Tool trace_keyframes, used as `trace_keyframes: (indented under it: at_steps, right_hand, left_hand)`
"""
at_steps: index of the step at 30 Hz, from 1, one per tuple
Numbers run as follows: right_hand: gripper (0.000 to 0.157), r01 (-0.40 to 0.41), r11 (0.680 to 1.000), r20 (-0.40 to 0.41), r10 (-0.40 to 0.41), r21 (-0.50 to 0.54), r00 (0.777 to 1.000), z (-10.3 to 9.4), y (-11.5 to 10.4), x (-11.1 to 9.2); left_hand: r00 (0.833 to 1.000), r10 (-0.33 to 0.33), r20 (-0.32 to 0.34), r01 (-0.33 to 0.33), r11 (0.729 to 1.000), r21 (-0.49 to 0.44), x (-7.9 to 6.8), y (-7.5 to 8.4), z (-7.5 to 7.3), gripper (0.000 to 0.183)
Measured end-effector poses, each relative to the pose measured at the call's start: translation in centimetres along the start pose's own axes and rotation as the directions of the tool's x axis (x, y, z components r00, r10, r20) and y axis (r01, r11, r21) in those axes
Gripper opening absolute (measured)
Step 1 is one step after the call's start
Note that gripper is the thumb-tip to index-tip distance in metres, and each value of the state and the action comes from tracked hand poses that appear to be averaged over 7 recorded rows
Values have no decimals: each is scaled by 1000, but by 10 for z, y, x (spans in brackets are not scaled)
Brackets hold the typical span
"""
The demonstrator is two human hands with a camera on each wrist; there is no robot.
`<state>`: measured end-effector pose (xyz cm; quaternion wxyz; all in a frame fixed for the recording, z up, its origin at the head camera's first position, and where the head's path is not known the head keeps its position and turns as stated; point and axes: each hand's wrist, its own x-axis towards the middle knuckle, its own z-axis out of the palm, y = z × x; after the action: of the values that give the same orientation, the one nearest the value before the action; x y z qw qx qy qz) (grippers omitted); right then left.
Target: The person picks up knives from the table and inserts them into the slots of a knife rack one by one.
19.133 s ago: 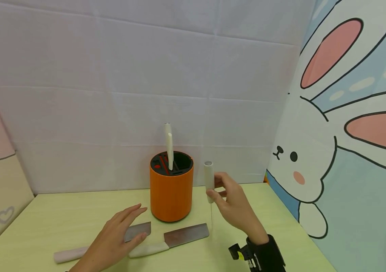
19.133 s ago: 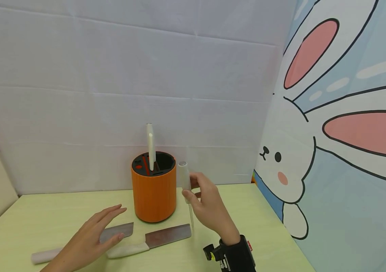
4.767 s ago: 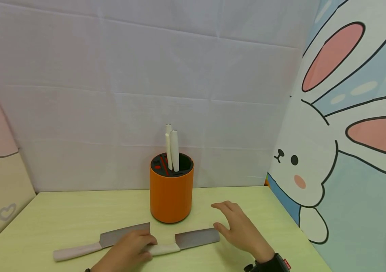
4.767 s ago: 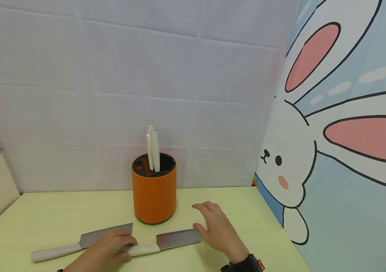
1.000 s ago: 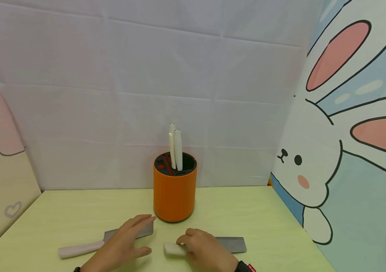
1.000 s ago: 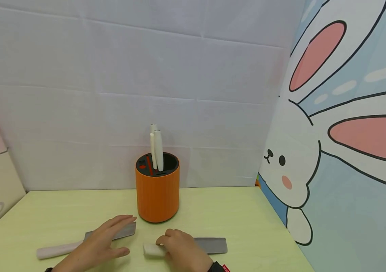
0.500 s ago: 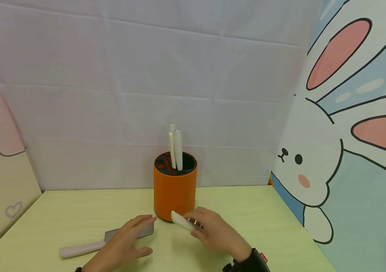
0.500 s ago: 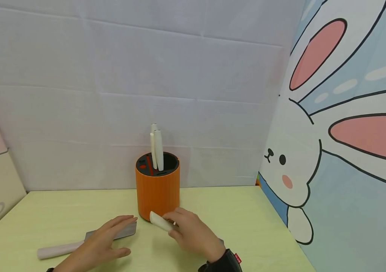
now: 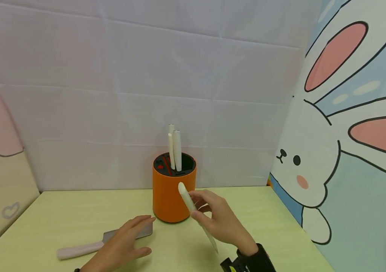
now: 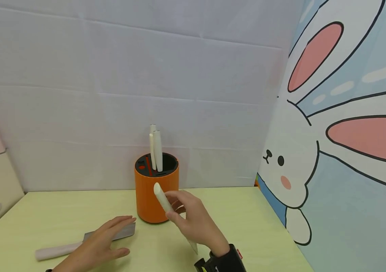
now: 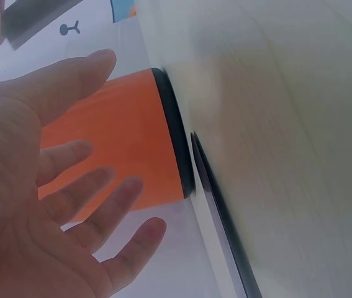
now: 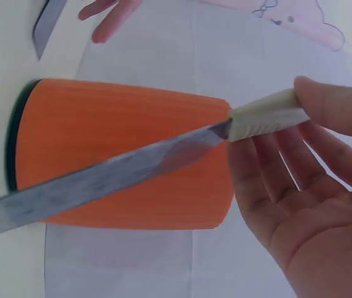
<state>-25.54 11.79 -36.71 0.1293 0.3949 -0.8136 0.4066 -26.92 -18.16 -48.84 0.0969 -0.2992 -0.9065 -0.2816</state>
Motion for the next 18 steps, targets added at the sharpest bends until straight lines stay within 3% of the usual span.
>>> trace_keyframes:
  at_steps: [8,13,18]
  right_hand:
    - [39,-21,983,-199,58,185,978,-7,-33,11]
    - [43,-17,958,-277,100,286,956,-4,-28,14]
    - [45,8,945,-303,97,328,948,1,-19,17]
  left_hand:
    - [1000,12,0,-12,1000,-11,0,1,-1,77]
    - [1000,2,8,-2,1000,-15,0,1,-1,76]
    - [1000,-1,14,2,1000,-14,1,1,-2,76]
